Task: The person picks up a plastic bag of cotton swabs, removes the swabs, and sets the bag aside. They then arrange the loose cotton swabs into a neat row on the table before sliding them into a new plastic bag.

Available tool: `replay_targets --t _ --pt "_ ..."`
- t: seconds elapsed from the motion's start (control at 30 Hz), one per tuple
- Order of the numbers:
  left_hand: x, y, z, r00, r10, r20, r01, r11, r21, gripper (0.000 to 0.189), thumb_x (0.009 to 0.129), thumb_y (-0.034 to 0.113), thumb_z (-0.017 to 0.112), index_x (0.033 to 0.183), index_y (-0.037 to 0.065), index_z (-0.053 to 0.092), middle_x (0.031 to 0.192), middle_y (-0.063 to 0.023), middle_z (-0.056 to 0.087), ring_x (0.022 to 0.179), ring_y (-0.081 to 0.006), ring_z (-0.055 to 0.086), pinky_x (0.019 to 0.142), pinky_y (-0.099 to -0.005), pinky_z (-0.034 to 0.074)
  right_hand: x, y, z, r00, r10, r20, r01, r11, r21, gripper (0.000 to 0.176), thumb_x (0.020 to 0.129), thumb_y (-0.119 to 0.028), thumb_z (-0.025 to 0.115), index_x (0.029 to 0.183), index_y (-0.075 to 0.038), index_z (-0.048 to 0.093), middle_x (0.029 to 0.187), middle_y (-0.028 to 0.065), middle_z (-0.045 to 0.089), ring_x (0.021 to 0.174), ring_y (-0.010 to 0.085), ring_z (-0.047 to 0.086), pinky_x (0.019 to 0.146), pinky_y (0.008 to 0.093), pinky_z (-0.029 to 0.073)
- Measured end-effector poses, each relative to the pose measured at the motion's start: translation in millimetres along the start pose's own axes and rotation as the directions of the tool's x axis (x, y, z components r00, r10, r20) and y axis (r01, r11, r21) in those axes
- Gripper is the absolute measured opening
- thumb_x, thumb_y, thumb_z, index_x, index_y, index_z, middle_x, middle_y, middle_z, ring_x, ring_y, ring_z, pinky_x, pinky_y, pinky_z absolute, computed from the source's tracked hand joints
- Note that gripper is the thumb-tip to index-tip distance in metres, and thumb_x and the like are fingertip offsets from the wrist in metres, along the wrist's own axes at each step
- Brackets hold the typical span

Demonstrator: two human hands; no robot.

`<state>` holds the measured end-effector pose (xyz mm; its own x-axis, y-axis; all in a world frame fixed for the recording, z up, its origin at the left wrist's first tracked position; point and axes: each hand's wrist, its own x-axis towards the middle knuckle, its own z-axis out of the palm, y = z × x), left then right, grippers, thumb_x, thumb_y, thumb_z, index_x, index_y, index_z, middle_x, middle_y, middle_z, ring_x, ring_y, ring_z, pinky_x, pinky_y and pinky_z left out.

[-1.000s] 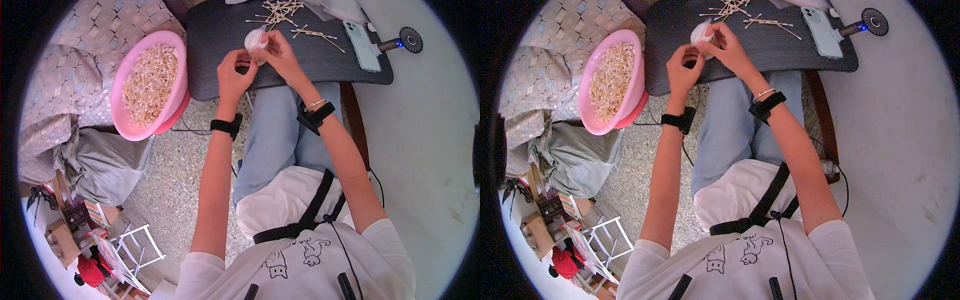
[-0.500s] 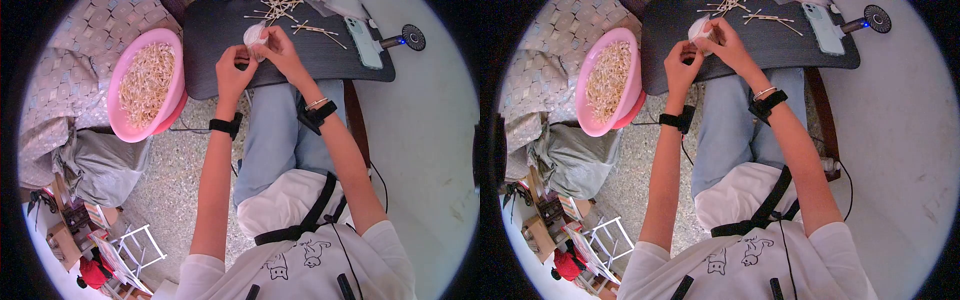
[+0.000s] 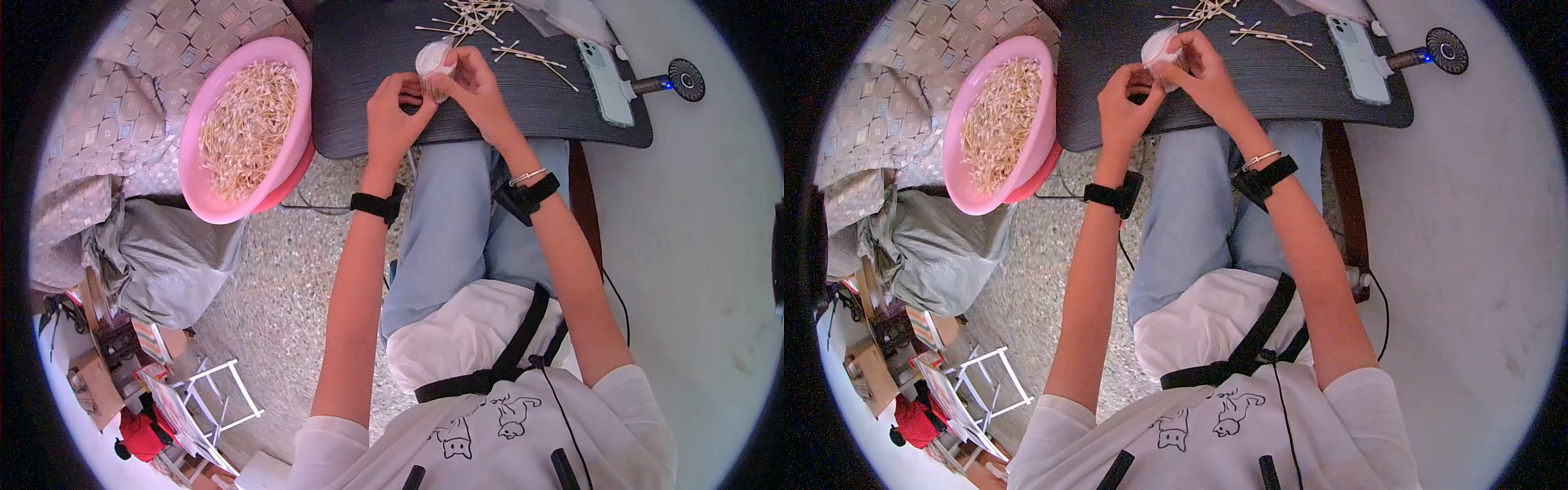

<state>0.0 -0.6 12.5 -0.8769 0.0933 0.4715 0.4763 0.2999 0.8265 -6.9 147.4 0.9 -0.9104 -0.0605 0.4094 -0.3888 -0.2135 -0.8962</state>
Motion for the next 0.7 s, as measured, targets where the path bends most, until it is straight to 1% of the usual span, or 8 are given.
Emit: replay_targets --t 0.07,0.17,0.27,0.37,0.47,0.7 --pt "0.4 -0.7 0.1 1.0 0.016 0.006 -0.016 1.0 0.02 0.023 0.073 0.006 0.069 0.092 -0.003 0.06 0.087 -0.0121 0.064 0.074 -0.0182 0.067 0.068 -0.0282 0.055 -1.5 -3.0 -1.0 0.999 0.028 0.024 -0.028 0.999 0.019 0.024 0.088 -0.01 0.066 0.103 -0.01 0.047 0.107 0.0009 0.054 0.105 0.0094 0.052 0.094 0.0266 0.041" --pt "-1.0 -2.7 0.9 1.0 0.005 0.0 -0.005 1.0 0.026 0.022 0.073 0.005 0.069 0.092 -0.003 0.06 0.087 -0.0121 0.064 0.075 -0.018 0.067 0.068 -0.0282 0.055 -1.2 -6.0 1.9 1.0 -0.012 -0.011 0.012 1.0 0.002 0.026 0.087 -0.013 0.069 0.102 -0.009 0.048 0.096 -0.0014 0.054 0.092 0.0053 0.052 0.079 0.0227 0.044" --pt "-0.6 -8.7 2.1 0.999 0.032 -0.005 -0.032 0.999 0.022 0.026 0.077 0.009 0.07 0.096 -0.004 0.059 0.084 -0.0093 0.065 0.072 -0.0119 0.064 0.066 -0.0262 0.053 -1.6 -6.7 2.4 1.0 0.007 -0.012 -0.006 1.0 0.027 0.025 0.087 -0.013 0.068 0.102 -0.009 0.049 0.096 -0.0016 0.054 0.091 0.0051 0.052 0.078 0.0226 0.044" --pt "-0.8 -6.9 1.9 1.0 0.025 0.0 -0.025 0.999 0.034 0.025 0.077 0.009 0.07 0.096 -0.004 0.059 0.083 -0.0094 0.065 0.072 -0.0119 0.063 0.066 -0.0262 0.053 -0.5 -0.9 1.2 0.999 -0.034 -0.013 0.034 0.999 0.014 0.025 0.087 -0.013 0.068 0.102 -0.01 0.049 0.095 -0.0019 0.054 0.09 0.0054 0.052 0.077 0.0227 0.044" --pt "-1.1 -7.3 1.9 1.0 0.029 0.002 -0.029 0.999 0.035 0.024 0.077 0.008 0.069 0.096 -0.004 0.059 0.083 -0.0097 0.065 0.072 -0.0119 0.063 0.067 -0.0264 0.053 -1.6 -2.7 1.6 1.0 0.004 -0.017 -0.004 1.0 0.017 0.025 0.086 -0.013 0.069 0.101 -0.01 0.049 0.095 -0.0019 0.055 0.09 0.0056 0.052 0.077 0.0225 0.044" --pt "-1.7 -5.7 2.2 0.999 0.034 0.014 -0.035 0.998 0.05 0.025 0.079 0.008 0.069 0.098 -0.005 0.058 0.084 -0.0104 0.065 0.073 -0.0123 0.063 0.067 -0.0268 0.053 -0.8 -1.6 1.5 1.0 0.005 -0.024 -0.004 0.999 0.047 0.026 0.086 -0.013 0.07 0.101 -0.009 0.049 0.095 -0.0014 0.055 0.091 0.0062 0.052 0.078 0.0226 0.044"
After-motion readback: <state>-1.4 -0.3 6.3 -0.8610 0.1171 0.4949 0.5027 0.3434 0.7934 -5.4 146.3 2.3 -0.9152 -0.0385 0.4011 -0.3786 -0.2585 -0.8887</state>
